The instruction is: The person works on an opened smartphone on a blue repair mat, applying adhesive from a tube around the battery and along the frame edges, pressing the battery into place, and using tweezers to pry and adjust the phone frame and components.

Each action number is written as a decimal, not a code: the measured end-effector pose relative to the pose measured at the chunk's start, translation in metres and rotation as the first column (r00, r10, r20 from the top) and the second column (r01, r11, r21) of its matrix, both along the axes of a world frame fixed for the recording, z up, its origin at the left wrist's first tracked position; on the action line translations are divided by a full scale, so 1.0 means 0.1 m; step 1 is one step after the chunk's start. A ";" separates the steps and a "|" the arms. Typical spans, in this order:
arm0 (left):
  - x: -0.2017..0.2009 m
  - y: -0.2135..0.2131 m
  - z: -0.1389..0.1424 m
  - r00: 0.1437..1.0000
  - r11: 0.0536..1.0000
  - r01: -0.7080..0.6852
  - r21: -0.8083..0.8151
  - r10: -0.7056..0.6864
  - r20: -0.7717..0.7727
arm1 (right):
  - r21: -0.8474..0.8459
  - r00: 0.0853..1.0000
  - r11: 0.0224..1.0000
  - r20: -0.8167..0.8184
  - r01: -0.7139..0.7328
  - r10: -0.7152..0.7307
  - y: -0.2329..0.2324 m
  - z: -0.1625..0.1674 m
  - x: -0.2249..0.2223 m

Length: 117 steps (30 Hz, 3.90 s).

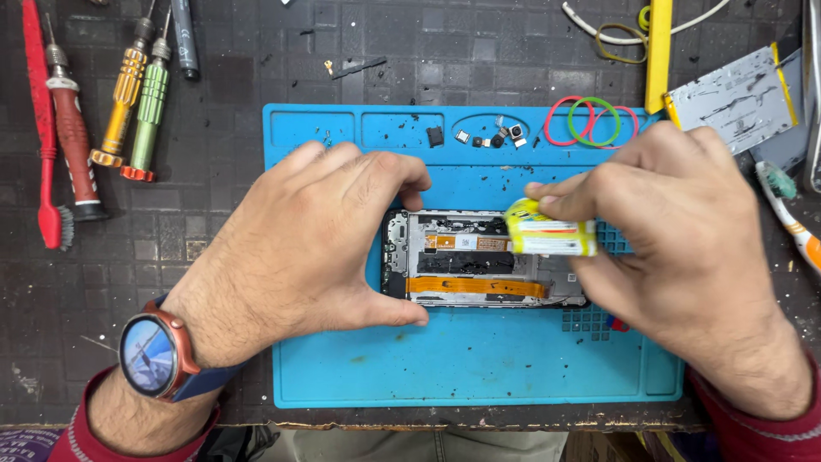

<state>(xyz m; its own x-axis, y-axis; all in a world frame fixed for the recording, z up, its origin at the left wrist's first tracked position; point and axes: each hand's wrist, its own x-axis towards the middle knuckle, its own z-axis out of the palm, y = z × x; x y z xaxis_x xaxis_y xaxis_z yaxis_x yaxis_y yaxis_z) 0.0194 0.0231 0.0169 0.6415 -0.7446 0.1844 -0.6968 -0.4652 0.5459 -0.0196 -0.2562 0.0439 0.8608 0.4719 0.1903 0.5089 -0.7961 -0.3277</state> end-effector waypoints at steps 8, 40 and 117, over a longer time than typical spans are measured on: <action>0.00 0.00 0.00 1.000 1.000 -0.012 0.016 0.012 0.005 | 0.242 0.995 0.966 -0.057 0.095 -0.084 0.00 -0.03 -0.08; -0.01 -0.01 -0.02 0.999 1.000 -0.024 -0.015 0.023 -0.032 | 0.256 0.995 0.963 0.083 -0.080 0.061 0.43 -0.18 -0.12; 0.18 0.32 0.18 0.974 0.938 -0.215 0.273 0.226 -0.010 | 0.669 0.913 0.636 -0.376 0.385 -0.158 -0.04 -0.07 -0.27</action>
